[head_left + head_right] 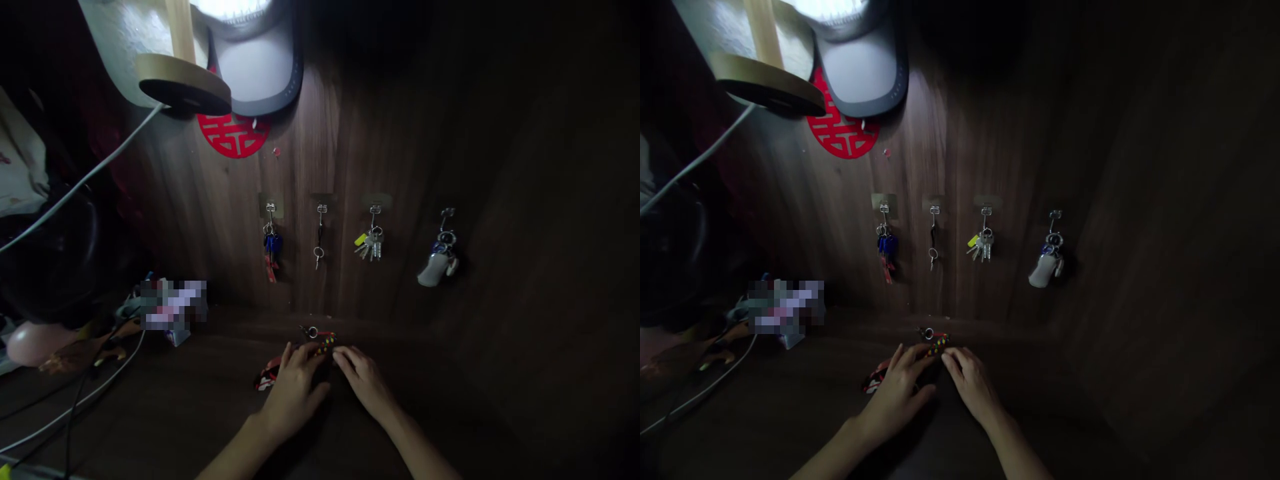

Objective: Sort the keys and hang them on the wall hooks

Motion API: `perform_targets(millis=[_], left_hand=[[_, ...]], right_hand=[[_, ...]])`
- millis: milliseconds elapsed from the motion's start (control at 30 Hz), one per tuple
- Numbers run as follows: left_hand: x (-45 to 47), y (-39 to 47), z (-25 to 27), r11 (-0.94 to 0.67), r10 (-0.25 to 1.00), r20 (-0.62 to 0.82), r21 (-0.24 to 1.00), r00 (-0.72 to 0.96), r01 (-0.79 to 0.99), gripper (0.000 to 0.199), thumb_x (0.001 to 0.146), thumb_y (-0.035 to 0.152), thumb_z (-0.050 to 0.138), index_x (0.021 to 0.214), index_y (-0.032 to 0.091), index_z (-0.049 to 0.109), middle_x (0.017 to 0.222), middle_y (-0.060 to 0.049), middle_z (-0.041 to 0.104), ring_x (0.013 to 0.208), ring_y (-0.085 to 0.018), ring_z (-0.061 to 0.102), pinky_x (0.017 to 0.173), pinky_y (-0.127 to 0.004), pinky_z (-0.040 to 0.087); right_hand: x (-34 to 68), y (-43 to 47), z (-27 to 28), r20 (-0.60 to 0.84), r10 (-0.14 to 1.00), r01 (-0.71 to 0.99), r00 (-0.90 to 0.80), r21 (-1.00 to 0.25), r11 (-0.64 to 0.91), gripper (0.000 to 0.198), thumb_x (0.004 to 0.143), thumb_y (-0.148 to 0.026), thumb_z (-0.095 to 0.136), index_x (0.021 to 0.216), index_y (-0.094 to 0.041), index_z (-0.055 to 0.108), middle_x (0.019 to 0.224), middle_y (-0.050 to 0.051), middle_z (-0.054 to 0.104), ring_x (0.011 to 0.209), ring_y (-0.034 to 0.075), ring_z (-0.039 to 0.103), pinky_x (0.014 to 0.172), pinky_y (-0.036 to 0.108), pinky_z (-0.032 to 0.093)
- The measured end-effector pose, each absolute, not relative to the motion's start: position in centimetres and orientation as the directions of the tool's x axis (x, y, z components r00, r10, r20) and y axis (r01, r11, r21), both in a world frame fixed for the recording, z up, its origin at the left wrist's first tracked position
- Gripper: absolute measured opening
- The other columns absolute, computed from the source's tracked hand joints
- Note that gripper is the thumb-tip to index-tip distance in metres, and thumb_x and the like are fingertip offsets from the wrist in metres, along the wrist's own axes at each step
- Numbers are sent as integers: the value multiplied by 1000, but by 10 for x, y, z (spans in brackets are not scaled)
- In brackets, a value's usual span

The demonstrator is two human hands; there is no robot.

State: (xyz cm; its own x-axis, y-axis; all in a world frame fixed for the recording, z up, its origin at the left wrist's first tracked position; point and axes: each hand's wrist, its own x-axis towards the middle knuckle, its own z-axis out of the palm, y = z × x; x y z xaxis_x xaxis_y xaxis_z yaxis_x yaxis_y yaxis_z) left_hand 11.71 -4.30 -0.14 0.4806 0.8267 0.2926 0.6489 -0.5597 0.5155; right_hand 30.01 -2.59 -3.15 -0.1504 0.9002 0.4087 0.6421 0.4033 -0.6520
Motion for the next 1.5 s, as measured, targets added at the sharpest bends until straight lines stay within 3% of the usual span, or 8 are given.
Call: perform_targets(millis=[200,300,500,633,833,1100,1267,1500], left_hand=[[137,-50,-1,-686,723,363,471,587,554,57,76,13,55,129,29,42,132,-3,49,124,-21,41,111,-50,17],[141,-46,-3,-694,711,396,527,582,490,44,78,12,53,118,30,51,122,0,57,117,-19,48,110,-46,19],[141,-20,-7,-479,876,430,827,219,294,23,80,18,53,103,21,56,101,-6,65,96,-20,59,87,-35,45],[145,-11,-4,-436,858,381,894,346,98,31,78,21,58,109,22,56,107,-4,65,99,-20,58,87,-30,43],[153,-9,-13,-107,935,148,984,323,-140,24,74,40,64,77,16,62,74,-1,66,70,-16,61,60,-22,47],[140,-5,-13,276,930,-90,812,355,-515,23,74,34,68,81,16,56,68,-2,68,57,-12,64,54,-20,49],[130,0,-12,340,915,-70,661,396,-669,15,80,23,63,93,15,57,99,-10,68,92,-20,66,82,-32,50],[122,-3,-5,456,822,37,553,568,-697,36,85,24,52,120,18,51,124,-12,57,116,-26,53,97,-38,39]], right_hand=[[304,-20,-36,384,923,494,5,-804,331,32,84,-47,46,93,-21,62,88,5,69,83,21,63,75,28,48],[307,-20,-32,387,921,415,47,-846,334,31,84,-46,47,89,-20,62,85,4,70,81,20,64,73,26,48],[306,-29,-19,375,925,330,55,-881,338,33,86,-47,44,94,-19,61,75,2,68,73,18,64,68,24,48],[302,-34,-17,420,905,304,66,-873,382,32,84,-46,47,95,-19,61,73,2,66,71,17,62,68,24,48],[303,-30,-17,439,872,209,215,-893,398,29,84,-46,47,91,-20,58,59,-2,57,52,13,55,52,22,46],[307,-14,-25,326,891,78,316,-945,318,36,73,-45,61,98,-20,54,60,-5,54,42,8,46,39,19,37],[308,-14,-30,356,906,183,229,-930,319,43,65,-31,69,104,-21,55,78,0,62,71,17,61,66,27,49],[312,-16,-26,366,879,171,306,-929,327,31,71,-44,63,88,-18,60,69,0,60,54,13,54,49,23,44]])
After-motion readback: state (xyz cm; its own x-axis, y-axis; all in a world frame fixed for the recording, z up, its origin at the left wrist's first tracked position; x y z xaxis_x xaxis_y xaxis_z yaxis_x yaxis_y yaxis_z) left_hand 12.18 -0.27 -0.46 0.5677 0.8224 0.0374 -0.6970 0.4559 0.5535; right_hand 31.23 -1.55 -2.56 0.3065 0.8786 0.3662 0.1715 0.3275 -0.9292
